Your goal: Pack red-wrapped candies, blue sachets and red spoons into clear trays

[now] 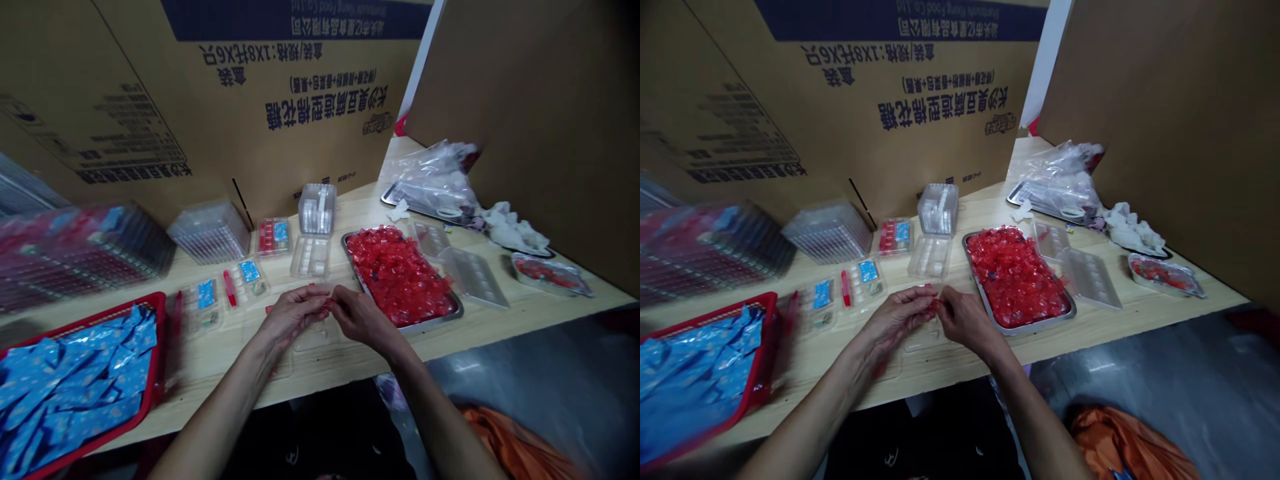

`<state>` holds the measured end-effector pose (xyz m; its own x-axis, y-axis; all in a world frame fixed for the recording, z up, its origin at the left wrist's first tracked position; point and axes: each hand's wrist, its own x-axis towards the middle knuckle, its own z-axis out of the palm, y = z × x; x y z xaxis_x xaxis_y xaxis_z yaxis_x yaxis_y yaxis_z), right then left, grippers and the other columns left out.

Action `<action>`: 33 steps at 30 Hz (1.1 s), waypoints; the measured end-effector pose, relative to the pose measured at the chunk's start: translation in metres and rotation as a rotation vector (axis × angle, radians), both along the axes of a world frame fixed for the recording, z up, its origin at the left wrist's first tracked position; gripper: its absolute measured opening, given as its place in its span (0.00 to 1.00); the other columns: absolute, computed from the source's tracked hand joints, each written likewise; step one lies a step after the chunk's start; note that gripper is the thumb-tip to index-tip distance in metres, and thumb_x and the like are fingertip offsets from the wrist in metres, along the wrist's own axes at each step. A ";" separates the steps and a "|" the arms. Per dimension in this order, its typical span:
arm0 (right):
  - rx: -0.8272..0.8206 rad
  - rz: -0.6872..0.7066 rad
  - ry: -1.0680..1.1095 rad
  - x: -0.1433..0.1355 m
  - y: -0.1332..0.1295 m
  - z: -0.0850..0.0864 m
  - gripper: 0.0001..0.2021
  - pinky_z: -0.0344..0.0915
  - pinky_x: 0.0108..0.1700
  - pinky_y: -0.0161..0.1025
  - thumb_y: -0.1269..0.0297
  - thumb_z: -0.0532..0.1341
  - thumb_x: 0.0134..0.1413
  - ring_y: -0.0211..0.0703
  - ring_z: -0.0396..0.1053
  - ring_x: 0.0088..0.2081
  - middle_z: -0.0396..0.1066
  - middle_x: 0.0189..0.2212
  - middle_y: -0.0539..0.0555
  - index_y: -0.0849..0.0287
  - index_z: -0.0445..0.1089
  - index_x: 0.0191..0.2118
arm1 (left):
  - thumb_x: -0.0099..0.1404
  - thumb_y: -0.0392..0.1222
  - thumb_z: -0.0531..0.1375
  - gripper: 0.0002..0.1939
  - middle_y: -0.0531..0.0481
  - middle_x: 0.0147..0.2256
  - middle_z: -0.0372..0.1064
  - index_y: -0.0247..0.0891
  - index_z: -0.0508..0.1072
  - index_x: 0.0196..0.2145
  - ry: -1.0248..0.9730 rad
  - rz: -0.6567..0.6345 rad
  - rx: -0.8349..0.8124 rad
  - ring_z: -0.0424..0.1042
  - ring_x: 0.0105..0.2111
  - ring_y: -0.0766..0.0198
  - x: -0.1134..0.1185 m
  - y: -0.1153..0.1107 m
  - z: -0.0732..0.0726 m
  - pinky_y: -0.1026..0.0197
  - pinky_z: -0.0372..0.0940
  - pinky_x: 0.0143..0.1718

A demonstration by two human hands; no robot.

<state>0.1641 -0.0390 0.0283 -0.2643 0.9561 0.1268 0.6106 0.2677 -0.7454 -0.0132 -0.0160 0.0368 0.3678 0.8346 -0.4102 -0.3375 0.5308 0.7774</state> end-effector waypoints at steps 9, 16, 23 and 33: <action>-0.095 0.153 0.148 -0.002 0.004 -0.005 0.06 0.54 0.33 0.35 0.62 0.52 0.61 0.38 0.61 0.30 0.64 0.28 0.48 0.56 0.61 0.34 | 0.43 0.39 0.76 0.17 0.46 0.31 0.78 0.31 0.81 0.32 0.062 0.050 0.068 0.74 0.30 0.67 -0.011 -0.005 0.000 0.66 0.68 0.38; -0.319 -0.179 0.299 -0.010 -0.004 -0.044 0.14 0.58 0.31 0.35 0.70 0.50 0.55 0.39 0.65 0.29 0.67 0.27 0.48 0.58 0.65 0.46 | 0.55 0.37 0.69 0.07 0.48 0.32 0.78 0.38 0.82 0.34 0.559 0.013 0.495 0.72 0.32 0.62 -0.030 -0.017 -0.011 0.63 0.63 0.37; -0.325 -0.177 0.293 -0.022 -0.007 -0.045 0.15 0.59 0.33 0.35 0.73 0.51 0.51 0.39 0.65 0.30 0.68 0.29 0.49 0.58 0.65 0.45 | 0.60 0.29 0.59 0.12 0.46 0.34 0.76 0.42 0.81 0.33 0.839 -0.207 0.961 0.73 0.35 0.58 -0.015 -0.013 -0.040 0.60 0.63 0.38; -0.341 -0.190 0.353 -0.021 -0.006 -0.044 0.13 0.60 0.32 0.35 0.71 0.51 0.51 0.39 0.65 0.30 0.68 0.29 0.50 0.58 0.65 0.43 | 0.60 0.33 0.61 0.09 0.46 0.35 0.74 0.43 0.82 0.33 0.798 -0.203 0.904 0.71 0.36 0.58 -0.015 -0.018 -0.029 0.60 0.64 0.39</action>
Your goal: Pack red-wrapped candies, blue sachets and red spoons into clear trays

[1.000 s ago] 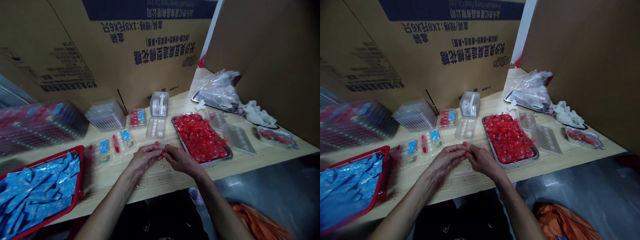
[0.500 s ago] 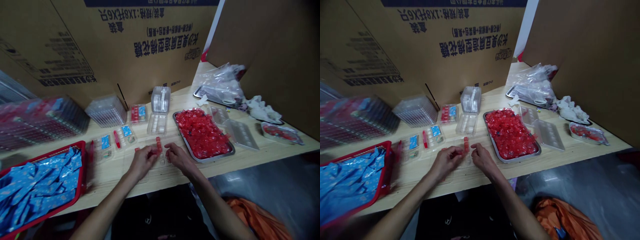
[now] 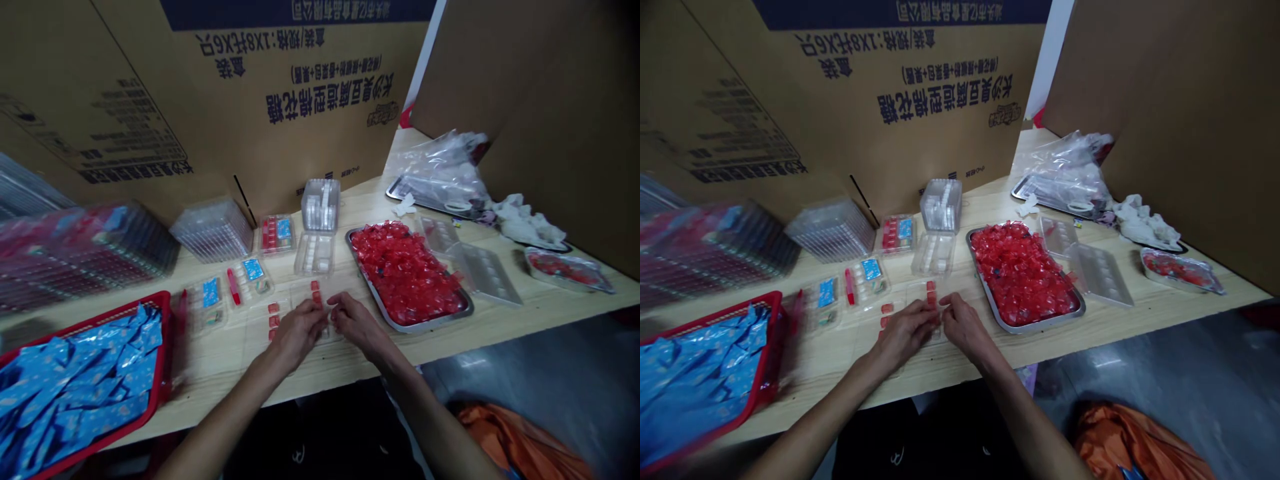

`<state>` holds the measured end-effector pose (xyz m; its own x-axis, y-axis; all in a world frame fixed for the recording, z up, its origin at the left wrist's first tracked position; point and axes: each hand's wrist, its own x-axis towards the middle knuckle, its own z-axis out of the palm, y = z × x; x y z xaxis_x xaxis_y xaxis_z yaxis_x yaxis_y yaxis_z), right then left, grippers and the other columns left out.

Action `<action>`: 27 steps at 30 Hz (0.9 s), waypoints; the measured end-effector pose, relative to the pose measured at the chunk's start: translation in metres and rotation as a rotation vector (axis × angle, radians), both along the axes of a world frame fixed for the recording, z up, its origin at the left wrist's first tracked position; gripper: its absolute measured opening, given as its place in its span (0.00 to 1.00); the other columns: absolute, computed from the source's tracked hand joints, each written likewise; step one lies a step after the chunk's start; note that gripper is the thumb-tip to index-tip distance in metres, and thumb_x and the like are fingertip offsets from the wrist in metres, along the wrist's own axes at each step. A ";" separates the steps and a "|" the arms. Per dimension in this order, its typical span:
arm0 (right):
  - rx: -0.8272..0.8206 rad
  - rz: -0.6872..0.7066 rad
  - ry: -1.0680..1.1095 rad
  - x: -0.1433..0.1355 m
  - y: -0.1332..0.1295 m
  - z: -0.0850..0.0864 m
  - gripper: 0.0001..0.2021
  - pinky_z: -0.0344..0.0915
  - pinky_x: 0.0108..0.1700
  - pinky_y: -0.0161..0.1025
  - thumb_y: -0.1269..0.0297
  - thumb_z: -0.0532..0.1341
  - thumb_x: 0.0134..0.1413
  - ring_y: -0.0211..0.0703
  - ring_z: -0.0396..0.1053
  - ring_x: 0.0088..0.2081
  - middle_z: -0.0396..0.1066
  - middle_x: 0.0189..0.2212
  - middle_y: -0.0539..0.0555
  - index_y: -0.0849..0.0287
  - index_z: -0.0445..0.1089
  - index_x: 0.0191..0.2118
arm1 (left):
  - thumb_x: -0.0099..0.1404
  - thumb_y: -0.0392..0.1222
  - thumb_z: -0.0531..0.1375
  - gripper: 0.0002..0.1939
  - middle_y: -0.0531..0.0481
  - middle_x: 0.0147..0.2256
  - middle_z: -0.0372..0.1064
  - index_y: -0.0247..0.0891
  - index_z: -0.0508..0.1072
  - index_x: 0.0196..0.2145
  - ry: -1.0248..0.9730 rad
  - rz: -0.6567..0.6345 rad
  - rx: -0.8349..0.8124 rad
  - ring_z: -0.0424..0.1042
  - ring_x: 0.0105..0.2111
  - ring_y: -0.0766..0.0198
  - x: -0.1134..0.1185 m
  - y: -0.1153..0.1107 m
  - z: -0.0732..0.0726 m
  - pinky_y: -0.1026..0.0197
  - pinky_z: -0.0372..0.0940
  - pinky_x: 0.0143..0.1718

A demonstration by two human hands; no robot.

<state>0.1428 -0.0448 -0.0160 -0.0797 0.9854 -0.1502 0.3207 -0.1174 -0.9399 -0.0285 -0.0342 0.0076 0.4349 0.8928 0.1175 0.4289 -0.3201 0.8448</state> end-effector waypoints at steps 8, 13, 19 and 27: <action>0.062 0.020 0.120 -0.003 -0.006 0.022 0.12 0.61 0.31 0.35 0.64 0.52 0.55 0.39 0.64 0.29 0.66 0.28 0.49 0.58 0.66 0.43 | 0.55 0.40 0.70 0.16 0.44 0.43 0.78 0.36 0.79 0.42 -0.757 0.291 -0.667 0.75 0.42 0.62 -0.007 -0.007 0.025 0.60 0.66 0.51; 0.167 0.083 0.080 -0.008 -0.008 0.034 0.11 0.59 0.31 0.35 0.63 0.52 0.58 0.38 0.64 0.29 0.68 0.30 0.50 0.58 0.65 0.44 | 0.46 0.39 0.76 0.23 0.51 0.32 0.76 0.36 0.75 0.39 -0.931 0.400 -0.684 0.75 0.32 0.67 -0.001 -0.004 0.025 0.64 0.71 0.39; 0.209 0.100 0.067 -0.017 -0.010 0.033 0.08 0.59 0.30 0.36 0.61 0.53 0.60 0.39 0.65 0.27 0.68 0.28 0.49 0.57 0.62 0.43 | 0.45 0.49 0.76 0.19 0.53 0.26 0.73 0.34 0.76 0.28 -0.866 0.495 -0.591 0.68 0.25 0.72 0.011 0.001 0.016 0.71 0.62 0.27; 0.311 0.007 -0.054 -0.017 -0.001 0.033 0.03 0.60 0.32 0.36 0.63 0.53 0.59 0.41 0.67 0.28 0.69 0.27 0.51 0.54 0.60 0.35 | 0.48 0.46 0.75 0.22 0.43 0.39 0.79 0.34 0.81 0.41 -0.766 0.271 -0.730 0.76 0.37 0.63 0.011 -0.009 0.025 0.64 0.68 0.42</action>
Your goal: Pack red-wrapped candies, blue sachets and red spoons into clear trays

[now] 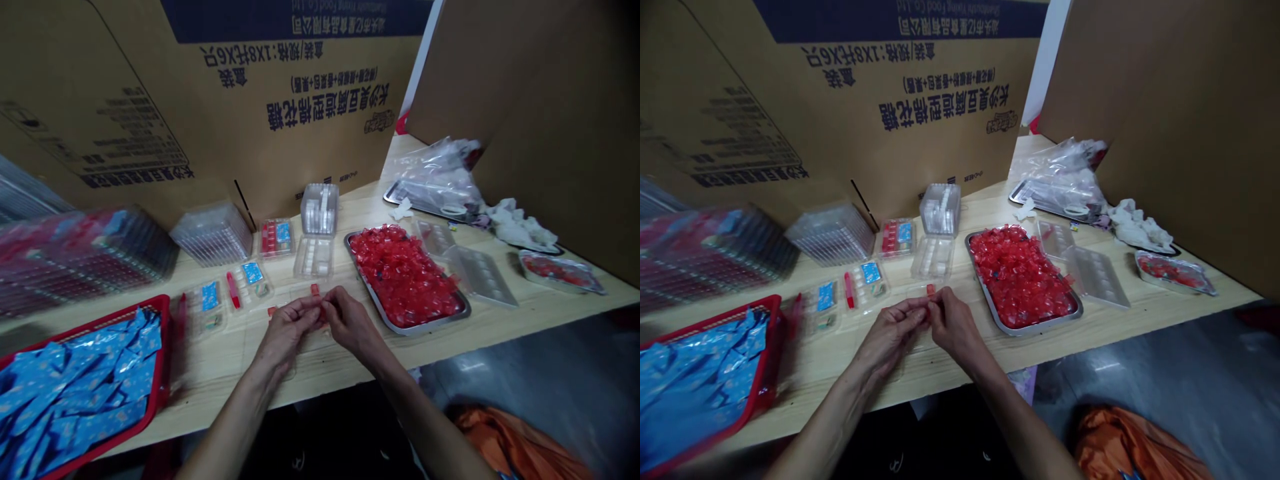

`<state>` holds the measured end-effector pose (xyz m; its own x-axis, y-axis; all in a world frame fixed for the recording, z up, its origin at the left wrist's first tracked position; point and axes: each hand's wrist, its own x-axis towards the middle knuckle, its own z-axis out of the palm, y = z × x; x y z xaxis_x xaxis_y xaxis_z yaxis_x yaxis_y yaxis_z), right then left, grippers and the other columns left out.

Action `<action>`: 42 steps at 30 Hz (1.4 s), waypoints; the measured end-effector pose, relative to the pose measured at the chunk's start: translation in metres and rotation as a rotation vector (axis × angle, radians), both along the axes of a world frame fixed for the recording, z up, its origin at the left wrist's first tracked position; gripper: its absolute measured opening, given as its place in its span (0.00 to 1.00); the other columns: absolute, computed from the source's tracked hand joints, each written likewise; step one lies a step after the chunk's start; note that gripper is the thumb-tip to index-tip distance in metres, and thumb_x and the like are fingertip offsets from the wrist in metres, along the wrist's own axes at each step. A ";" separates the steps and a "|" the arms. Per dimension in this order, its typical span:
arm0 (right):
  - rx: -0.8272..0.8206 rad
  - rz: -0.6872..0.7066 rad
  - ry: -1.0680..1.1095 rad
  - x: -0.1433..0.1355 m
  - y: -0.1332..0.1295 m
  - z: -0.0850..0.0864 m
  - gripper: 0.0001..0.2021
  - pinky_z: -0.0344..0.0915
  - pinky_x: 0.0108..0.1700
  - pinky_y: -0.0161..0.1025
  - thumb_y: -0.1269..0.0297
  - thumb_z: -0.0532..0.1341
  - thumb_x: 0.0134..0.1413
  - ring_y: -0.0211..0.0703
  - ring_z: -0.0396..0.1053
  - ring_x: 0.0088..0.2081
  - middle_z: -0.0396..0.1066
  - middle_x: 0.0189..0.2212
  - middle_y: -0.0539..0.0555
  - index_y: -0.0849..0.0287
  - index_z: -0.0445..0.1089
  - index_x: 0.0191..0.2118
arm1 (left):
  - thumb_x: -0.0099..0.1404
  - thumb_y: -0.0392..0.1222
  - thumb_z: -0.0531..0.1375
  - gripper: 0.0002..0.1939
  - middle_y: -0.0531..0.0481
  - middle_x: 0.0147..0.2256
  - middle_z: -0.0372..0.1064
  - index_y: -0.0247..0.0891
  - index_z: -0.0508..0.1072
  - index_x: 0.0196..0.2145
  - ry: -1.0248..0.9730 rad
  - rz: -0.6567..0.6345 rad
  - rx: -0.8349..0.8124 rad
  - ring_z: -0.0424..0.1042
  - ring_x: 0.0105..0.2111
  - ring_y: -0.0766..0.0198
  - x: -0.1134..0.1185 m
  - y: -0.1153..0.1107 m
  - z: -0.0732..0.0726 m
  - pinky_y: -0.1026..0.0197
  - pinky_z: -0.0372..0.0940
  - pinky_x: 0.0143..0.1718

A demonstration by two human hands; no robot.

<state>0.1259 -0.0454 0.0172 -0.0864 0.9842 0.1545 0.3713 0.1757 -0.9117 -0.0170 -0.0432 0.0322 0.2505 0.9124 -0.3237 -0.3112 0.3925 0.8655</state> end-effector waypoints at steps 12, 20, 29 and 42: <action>0.000 0.010 0.070 0.001 -0.006 0.002 0.04 0.61 0.31 0.36 0.64 0.55 0.58 0.41 0.68 0.28 0.69 0.28 0.50 0.54 0.58 0.37 | 0.47 0.42 0.76 0.19 0.44 0.38 0.80 0.34 0.82 0.38 -0.050 0.176 -0.015 0.78 0.38 0.63 0.000 0.002 -0.002 0.63 0.70 0.45; 0.081 0.025 -0.010 -0.003 -0.008 0.001 0.03 0.60 0.32 0.35 0.69 0.53 0.58 0.41 0.69 0.29 0.69 0.28 0.50 0.55 0.58 0.37 | 0.48 0.44 0.75 0.16 0.45 0.34 0.80 0.33 0.82 0.34 0.037 0.178 0.035 0.76 0.32 0.66 -0.005 0.002 -0.002 0.67 0.69 0.39; 0.037 0.092 0.045 0.000 -0.007 0.003 0.02 0.61 0.32 0.35 0.64 0.54 0.60 0.40 0.69 0.29 0.71 0.29 0.51 0.56 0.61 0.36 | 0.51 0.44 0.72 0.12 0.49 0.29 0.78 0.34 0.80 0.30 0.113 0.184 0.124 0.73 0.29 0.69 -0.004 0.002 -0.010 0.68 0.65 0.34; 0.016 0.050 -0.033 0.000 -0.002 0.003 0.01 0.59 0.30 0.34 0.66 0.53 0.58 0.40 0.68 0.27 0.70 0.26 0.50 0.56 0.61 0.35 | 0.59 0.44 0.65 0.09 0.49 0.31 0.78 0.36 0.78 0.34 0.446 0.247 0.409 0.73 0.29 0.65 0.004 -0.006 -0.015 0.64 0.66 0.33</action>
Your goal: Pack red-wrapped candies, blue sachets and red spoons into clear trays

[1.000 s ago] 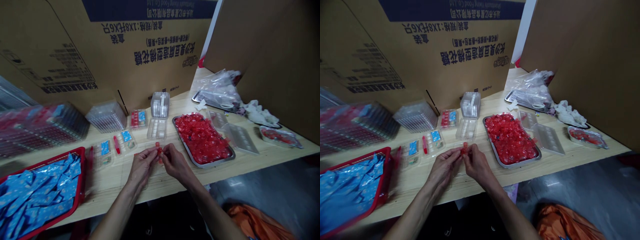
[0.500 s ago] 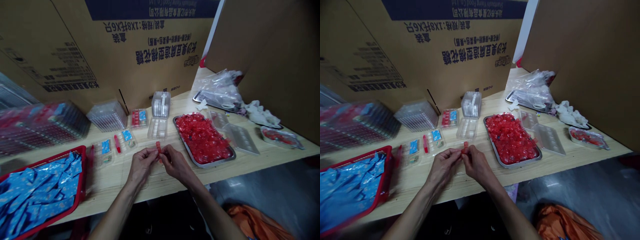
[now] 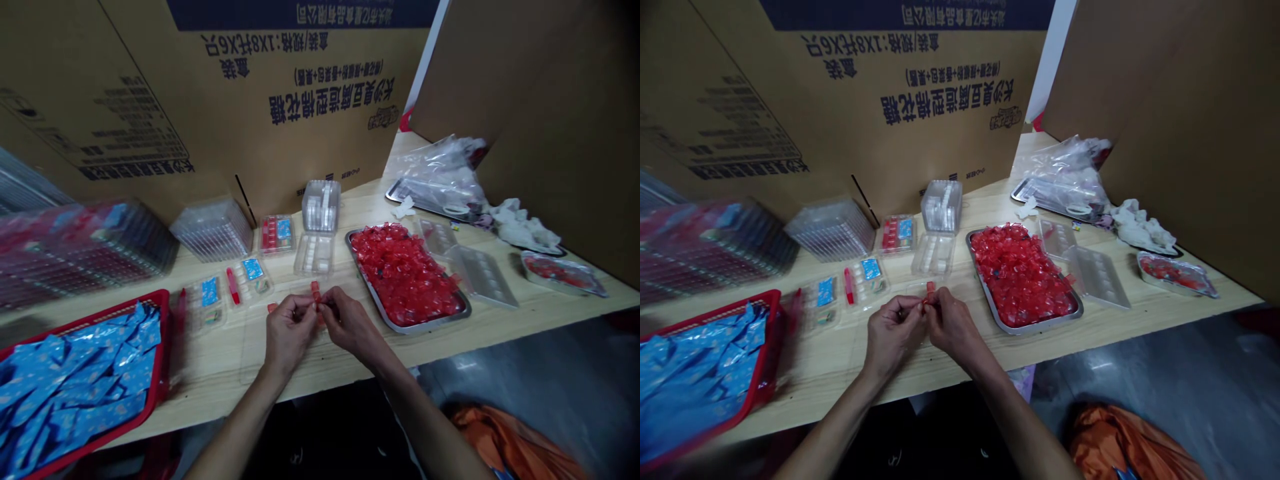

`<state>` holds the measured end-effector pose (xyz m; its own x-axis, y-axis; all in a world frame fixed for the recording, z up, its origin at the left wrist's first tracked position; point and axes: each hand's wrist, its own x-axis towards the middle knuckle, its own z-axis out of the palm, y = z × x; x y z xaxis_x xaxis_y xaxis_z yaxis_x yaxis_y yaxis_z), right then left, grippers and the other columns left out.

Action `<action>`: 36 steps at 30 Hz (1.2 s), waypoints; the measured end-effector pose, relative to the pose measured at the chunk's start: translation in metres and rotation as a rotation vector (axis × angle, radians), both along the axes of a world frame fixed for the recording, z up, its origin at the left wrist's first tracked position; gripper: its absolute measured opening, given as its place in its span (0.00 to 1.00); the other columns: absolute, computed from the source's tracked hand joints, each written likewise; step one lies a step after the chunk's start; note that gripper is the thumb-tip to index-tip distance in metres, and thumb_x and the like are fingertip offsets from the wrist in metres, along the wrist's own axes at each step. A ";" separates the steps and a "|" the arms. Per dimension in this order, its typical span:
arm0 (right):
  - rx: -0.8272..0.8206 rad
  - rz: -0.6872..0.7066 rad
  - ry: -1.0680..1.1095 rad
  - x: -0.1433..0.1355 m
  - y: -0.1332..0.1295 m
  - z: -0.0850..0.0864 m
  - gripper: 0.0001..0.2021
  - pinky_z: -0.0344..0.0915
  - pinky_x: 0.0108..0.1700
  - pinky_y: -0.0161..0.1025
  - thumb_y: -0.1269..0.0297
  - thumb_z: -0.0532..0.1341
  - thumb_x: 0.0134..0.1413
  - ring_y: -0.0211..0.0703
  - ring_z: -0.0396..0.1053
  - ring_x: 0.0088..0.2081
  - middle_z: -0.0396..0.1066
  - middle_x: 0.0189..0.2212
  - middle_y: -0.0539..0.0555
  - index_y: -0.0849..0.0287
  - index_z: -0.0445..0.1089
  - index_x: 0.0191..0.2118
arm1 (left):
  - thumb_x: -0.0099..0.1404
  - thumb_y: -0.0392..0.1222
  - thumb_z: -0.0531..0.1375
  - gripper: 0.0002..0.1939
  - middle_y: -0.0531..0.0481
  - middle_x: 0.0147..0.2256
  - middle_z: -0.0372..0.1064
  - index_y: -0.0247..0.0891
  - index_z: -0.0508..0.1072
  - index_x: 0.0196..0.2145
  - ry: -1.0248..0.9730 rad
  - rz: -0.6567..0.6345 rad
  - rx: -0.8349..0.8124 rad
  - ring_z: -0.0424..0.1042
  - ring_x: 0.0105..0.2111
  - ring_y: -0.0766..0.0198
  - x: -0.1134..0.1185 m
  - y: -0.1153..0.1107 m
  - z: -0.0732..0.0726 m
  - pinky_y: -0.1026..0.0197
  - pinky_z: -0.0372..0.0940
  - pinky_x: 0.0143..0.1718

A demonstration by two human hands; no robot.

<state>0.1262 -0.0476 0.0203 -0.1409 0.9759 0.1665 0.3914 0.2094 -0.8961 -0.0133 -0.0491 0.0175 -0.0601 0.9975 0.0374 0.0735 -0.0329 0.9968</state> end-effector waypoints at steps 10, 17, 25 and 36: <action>0.215 -0.136 -0.201 -0.022 0.006 -0.013 0.04 0.60 0.32 0.36 0.71 0.51 0.57 0.43 0.69 0.29 0.69 0.28 0.54 0.55 0.58 0.35 | 0.57 0.46 0.64 0.10 0.50 0.29 0.75 0.36 0.75 0.31 0.041 0.062 -0.047 0.73 0.29 0.64 0.001 0.009 -0.004 0.63 0.65 0.32; 0.178 -0.090 -0.191 -0.020 0.009 -0.018 0.02 0.61 0.32 0.36 0.69 0.51 0.59 0.43 0.70 0.29 0.71 0.28 0.53 0.56 0.59 0.36 | 0.61 0.44 0.59 0.08 0.52 0.28 0.72 0.37 0.73 0.31 0.162 -0.005 0.021 0.69 0.28 0.65 -0.007 0.009 -0.004 0.64 0.62 0.31; 0.134 -0.012 -0.240 -0.016 0.006 -0.003 0.04 0.61 0.34 0.36 0.70 0.52 0.60 0.43 0.72 0.31 0.74 0.30 0.55 0.57 0.62 0.36 | 0.64 0.44 0.58 0.07 0.49 0.34 0.71 0.38 0.70 0.32 0.117 -0.121 0.067 0.69 0.34 0.64 -0.014 0.006 -0.002 0.64 0.63 0.36; 0.071 0.107 -0.060 -0.004 0.007 0.014 0.06 0.59 0.32 0.33 0.70 0.52 0.61 0.38 0.67 0.29 0.72 0.29 0.51 0.58 0.66 0.37 | 0.63 0.45 0.60 0.08 0.49 0.35 0.72 0.38 0.69 0.31 0.004 -0.149 0.033 0.69 0.35 0.62 -0.012 0.002 0.013 0.61 0.63 0.40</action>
